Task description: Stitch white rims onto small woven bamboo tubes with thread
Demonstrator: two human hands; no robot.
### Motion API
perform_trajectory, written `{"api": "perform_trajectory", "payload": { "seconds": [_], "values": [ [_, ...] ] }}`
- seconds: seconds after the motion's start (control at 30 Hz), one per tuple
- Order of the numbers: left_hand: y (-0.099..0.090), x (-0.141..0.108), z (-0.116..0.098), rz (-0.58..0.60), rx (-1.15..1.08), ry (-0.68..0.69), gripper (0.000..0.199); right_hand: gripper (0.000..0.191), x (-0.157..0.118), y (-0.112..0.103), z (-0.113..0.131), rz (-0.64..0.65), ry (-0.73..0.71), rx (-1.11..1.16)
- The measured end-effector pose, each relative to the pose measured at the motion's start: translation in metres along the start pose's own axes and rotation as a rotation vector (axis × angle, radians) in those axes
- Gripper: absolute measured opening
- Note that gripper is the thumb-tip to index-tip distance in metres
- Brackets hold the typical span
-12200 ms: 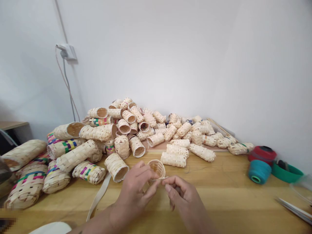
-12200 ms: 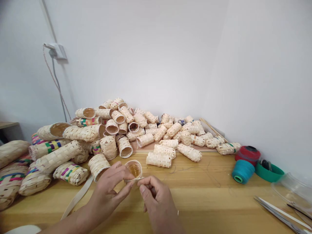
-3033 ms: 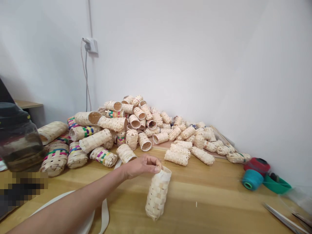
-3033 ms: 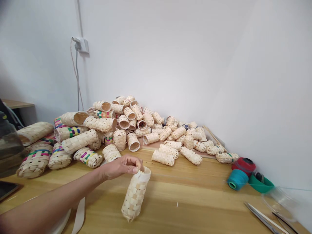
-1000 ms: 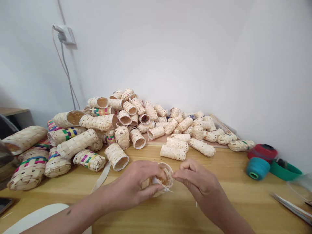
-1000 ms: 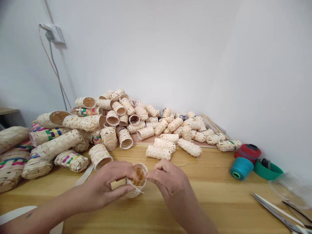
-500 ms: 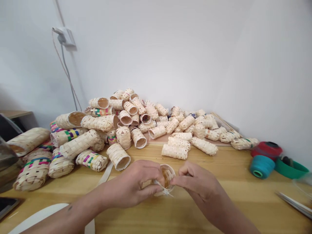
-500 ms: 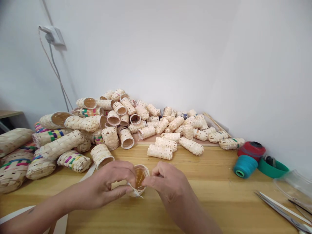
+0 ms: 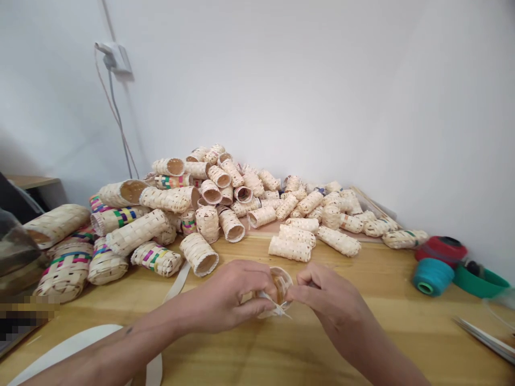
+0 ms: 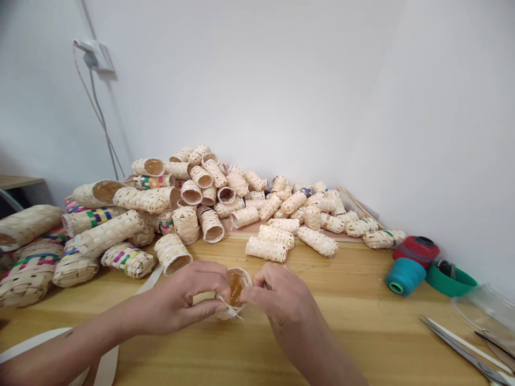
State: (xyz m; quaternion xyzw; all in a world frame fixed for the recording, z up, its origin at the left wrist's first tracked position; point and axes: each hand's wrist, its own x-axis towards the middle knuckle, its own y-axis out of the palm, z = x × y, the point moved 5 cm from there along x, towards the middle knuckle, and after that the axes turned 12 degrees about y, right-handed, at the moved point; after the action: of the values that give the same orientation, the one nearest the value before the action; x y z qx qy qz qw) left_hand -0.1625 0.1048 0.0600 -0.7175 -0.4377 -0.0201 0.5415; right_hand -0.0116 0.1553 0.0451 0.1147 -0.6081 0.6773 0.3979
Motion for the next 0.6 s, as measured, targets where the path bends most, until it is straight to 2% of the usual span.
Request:
{"api": "perform_trajectory", "payload": {
  "seconds": [0.3,0.6],
  "values": [
    [0.0018,0.0003,0.0028,-0.02,-0.095,-0.014,0.008,0.029,0.0034,-0.0019,-0.0011,0.005,-0.008,0.118],
    [0.0031,-0.0026,0.0055,-0.007,-0.02,-0.019,0.007,0.03,0.0039,-0.0001,0.0007,0.039,0.025,0.157]
  ]
}}
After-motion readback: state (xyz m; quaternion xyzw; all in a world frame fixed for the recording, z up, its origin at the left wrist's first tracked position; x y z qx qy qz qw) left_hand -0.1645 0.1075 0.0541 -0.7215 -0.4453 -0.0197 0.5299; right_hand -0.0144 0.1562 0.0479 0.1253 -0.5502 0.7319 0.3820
